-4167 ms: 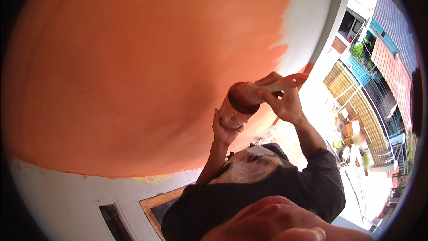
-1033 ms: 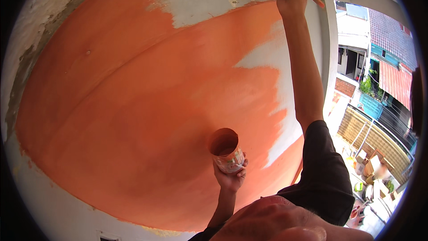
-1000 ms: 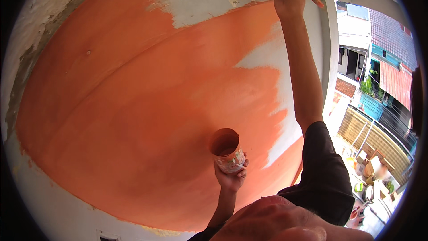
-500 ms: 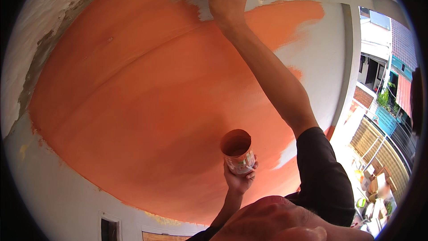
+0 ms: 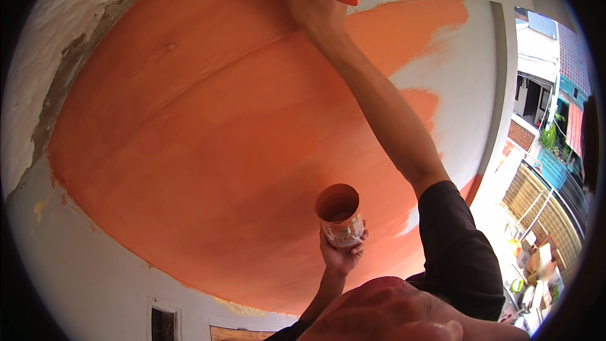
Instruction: The person paints a ceiling with orange paint using a brush and a small paint can. They repeatedly dip the brush into the can and apply paint in broad strokes across the ceiling surface.
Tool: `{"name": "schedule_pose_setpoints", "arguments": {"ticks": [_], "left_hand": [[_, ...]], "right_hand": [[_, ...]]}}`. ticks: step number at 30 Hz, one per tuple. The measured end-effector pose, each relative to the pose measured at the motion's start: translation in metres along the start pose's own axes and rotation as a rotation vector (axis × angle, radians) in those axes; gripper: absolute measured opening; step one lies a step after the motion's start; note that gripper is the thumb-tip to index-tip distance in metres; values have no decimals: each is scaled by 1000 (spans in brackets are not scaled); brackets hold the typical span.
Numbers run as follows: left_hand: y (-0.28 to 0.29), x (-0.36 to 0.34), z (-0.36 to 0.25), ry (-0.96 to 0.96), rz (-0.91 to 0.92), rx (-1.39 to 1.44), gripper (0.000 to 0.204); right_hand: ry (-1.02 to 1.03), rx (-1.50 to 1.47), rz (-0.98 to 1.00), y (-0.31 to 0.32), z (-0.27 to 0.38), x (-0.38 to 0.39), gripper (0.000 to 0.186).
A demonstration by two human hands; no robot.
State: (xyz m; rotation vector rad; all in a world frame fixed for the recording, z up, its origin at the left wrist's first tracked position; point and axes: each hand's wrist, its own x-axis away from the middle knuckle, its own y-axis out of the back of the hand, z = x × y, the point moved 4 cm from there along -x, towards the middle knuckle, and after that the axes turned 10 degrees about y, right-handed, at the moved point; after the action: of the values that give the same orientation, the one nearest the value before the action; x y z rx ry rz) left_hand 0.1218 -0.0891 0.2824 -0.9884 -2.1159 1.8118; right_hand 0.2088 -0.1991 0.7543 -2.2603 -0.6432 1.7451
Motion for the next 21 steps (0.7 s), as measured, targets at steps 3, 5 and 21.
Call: {"name": "schedule_pose_setpoints", "arguments": {"ticks": [3, 5, 21], "left_hand": [[0, -1, 0, 10, -6, -4, 76], [0, -2, 0, 12, 12, 5, 76], [14, -9, -3, -9, 7, 24, 76]], "right_hand": [[249, 292, 41, 9, 11, 1, 27], [361, 411, 57, 14, 15, 1, 28], [515, 241, 222, -5, 1, 2, 28]]}}
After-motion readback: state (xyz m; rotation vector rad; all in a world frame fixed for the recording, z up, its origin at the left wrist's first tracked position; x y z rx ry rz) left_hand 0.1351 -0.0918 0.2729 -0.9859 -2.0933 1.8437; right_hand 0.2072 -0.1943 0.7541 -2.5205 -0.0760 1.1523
